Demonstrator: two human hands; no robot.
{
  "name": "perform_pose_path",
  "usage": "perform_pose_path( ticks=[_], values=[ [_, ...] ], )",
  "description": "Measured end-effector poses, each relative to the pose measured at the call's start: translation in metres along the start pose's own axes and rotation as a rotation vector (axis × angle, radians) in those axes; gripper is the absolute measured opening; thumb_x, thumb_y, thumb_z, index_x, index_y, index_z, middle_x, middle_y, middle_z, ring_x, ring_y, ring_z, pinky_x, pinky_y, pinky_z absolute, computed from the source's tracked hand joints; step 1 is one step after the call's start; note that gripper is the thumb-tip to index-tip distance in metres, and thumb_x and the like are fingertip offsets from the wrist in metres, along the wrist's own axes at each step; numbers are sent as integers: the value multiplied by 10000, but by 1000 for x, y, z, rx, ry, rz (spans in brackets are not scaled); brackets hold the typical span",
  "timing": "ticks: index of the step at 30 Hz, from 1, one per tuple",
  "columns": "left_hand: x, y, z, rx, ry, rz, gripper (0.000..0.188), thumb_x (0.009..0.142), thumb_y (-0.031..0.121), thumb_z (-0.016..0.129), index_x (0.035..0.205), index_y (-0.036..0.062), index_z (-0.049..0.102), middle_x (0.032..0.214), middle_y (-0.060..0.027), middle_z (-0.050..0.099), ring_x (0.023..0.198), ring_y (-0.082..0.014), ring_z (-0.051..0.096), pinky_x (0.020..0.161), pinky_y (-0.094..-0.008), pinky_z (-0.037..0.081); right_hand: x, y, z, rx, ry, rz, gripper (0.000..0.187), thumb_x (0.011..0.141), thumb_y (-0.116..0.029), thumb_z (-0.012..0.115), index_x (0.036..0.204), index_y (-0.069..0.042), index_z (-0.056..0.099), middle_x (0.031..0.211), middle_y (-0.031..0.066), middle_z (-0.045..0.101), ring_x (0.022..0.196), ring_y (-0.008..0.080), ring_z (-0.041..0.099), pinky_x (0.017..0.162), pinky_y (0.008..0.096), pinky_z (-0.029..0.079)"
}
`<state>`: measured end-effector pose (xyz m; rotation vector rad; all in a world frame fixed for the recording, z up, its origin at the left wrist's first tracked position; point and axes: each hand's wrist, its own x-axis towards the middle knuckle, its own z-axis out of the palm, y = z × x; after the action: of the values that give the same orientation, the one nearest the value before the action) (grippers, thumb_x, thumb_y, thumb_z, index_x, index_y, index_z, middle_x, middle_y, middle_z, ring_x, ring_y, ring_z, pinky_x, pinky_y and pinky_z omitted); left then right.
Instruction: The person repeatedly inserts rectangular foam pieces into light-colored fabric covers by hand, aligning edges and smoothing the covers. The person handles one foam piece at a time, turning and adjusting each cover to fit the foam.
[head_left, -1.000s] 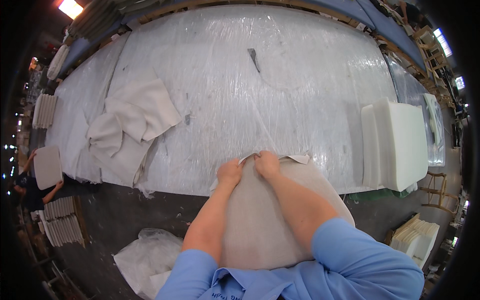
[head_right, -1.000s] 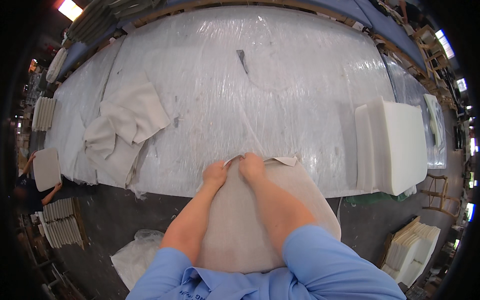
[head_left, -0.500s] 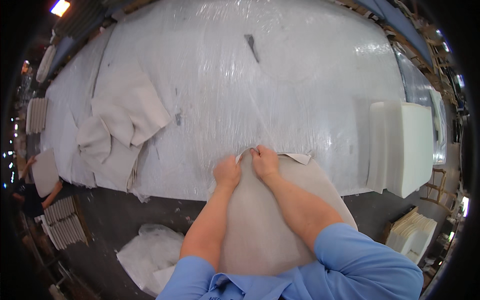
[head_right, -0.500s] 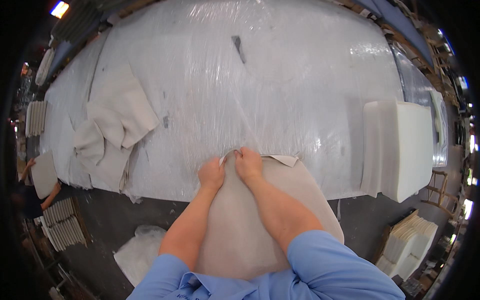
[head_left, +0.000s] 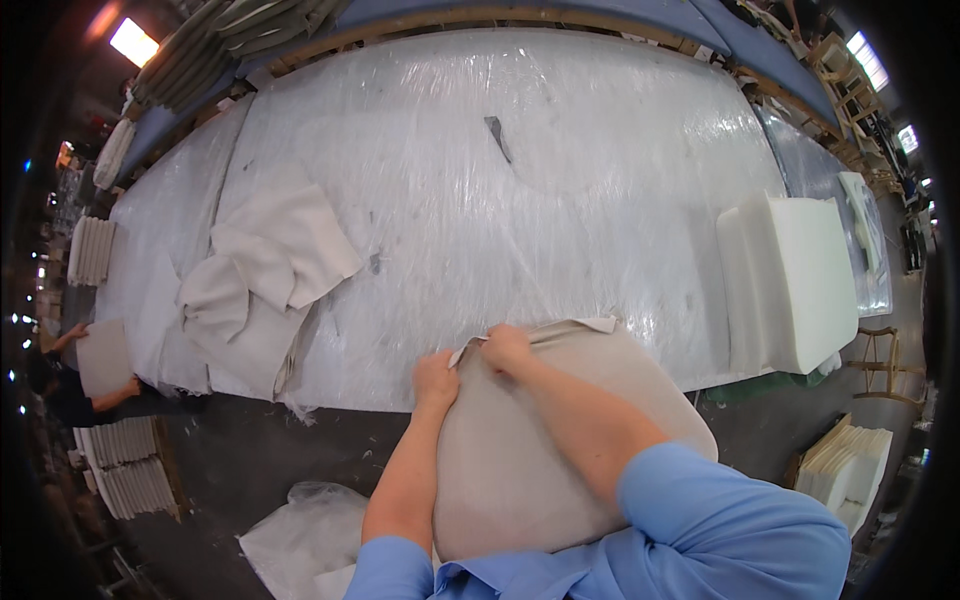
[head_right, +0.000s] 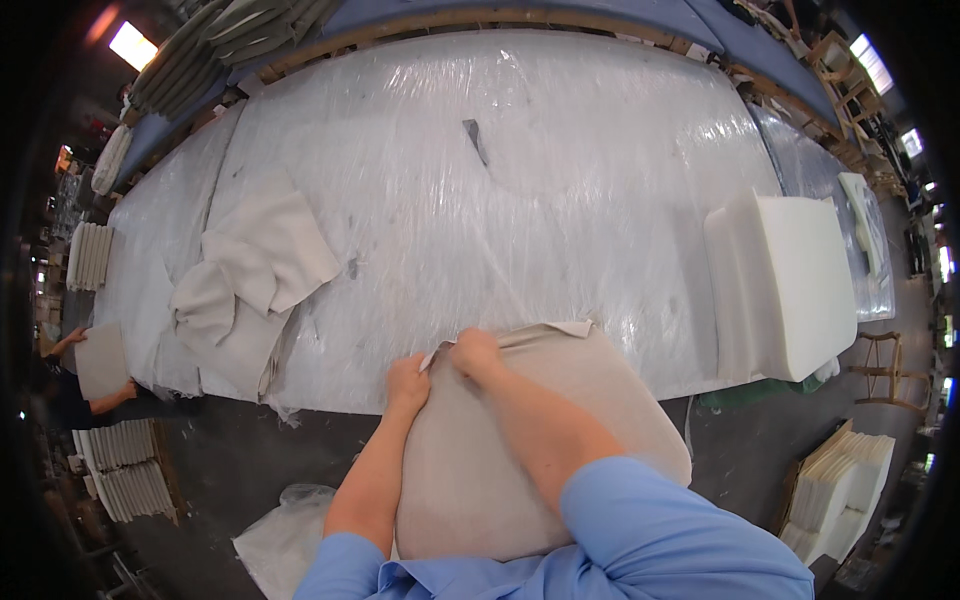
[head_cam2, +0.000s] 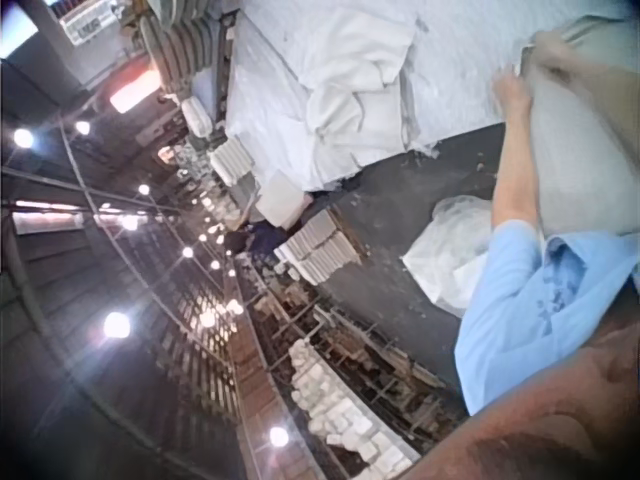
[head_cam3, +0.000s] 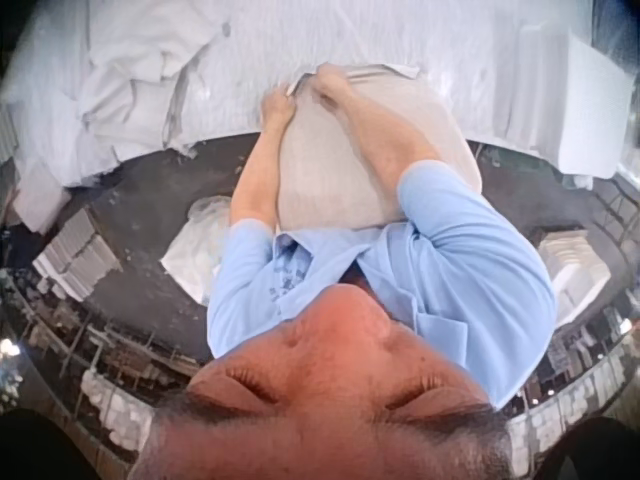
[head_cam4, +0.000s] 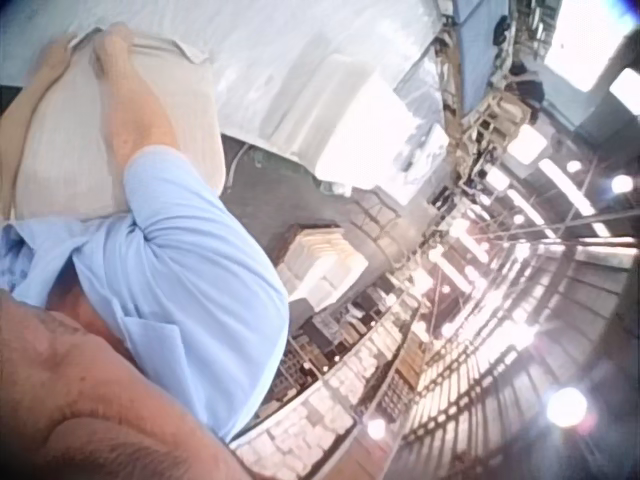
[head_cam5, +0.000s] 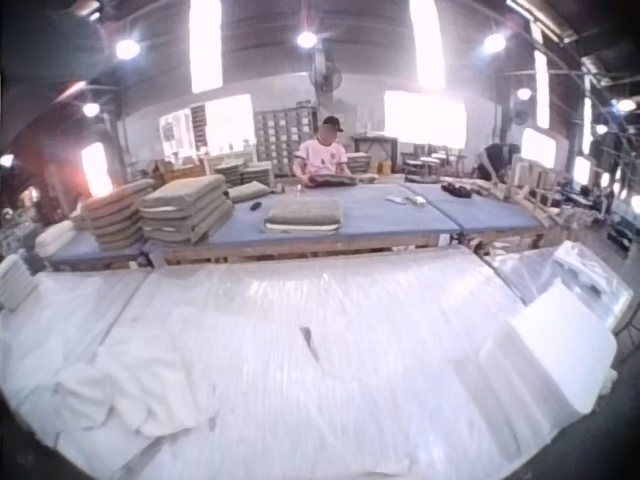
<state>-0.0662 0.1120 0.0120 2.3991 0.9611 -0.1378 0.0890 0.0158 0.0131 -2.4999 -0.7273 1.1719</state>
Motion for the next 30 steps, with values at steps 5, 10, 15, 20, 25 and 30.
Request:
perform_pose_path(
  ticks=[5, 10, 15, 20, 25, 30],
  values=[
    [4, -1, 12, 223, 63, -70, 168, 877, 138, 577, 958, 96, 718, 856, -140, 736, 988, -349, 662, 912, -517, 439, -16, -23, 20, 112, 241, 93, 335, 991, -349, 585, 1019, -43, 718, 1076, 222, 724, 1052, 415, 677, 902, 518, 514],
    [9, -6, 25, 170, 163, -21, 112, 831, 104, 605, 905, 80, 685, 848, -151, 700, 926, -351, 613, 861, -502, 403, -7, -16, 19, 146, 234, 9, 337, 1001, -354, 572, 972, -41, 694, 1030, 223, 708, 1005, 444, 657, 870, 542, 491],
    [13, -7, 25, 236, 198, 12, 86, 814, 101, 620, 877, 84, 676, 828, -143, 696, 916, -349, 606, 854, -501, 402, 6, -14, 22, 163, 238, -5, 341, 989, -364, 586, 942, -43, 692, 1025, 225, 706, 994, 449, 651, 856, 552, 487],
    [12, -3, 9, 215, 104, 50, 167, 886, 210, 631, 952, 84, 720, 888, -161, 725, 973, -361, 632, 908, -513, 427, 5, -11, 5, 98, 140, -109, 351, 933, -388, 651, 986, -52, 738, 1081, 213, 727, 1050, 408, 681, 891, 521, 523],
    [23, 62, -9, 23, -155, 73, 249, 929, 308, 650, 996, 85, 738, 932, -173, 737, 987, -395, 667, 920, -528, 466, 24, 76, -90, -313, -162, -34, 426, 841, -437, 742, 1095, -95, 763, 1149, 195, 738, 1126, 367, 688, 957, 468, 541],
    [31, 82, 31, 33, -86, 193, 203, 919, 270, 639, 968, 82, 695, 911, -187, 726, 878, -427, 695, 786, -547, 526, 14, 111, -99, -157, 114, -28, 292, 930, -339, 668, 1093, -110, 747, 1112, 194, 741, 1078, 395, 692, 925, 482, 544]
  ],
)
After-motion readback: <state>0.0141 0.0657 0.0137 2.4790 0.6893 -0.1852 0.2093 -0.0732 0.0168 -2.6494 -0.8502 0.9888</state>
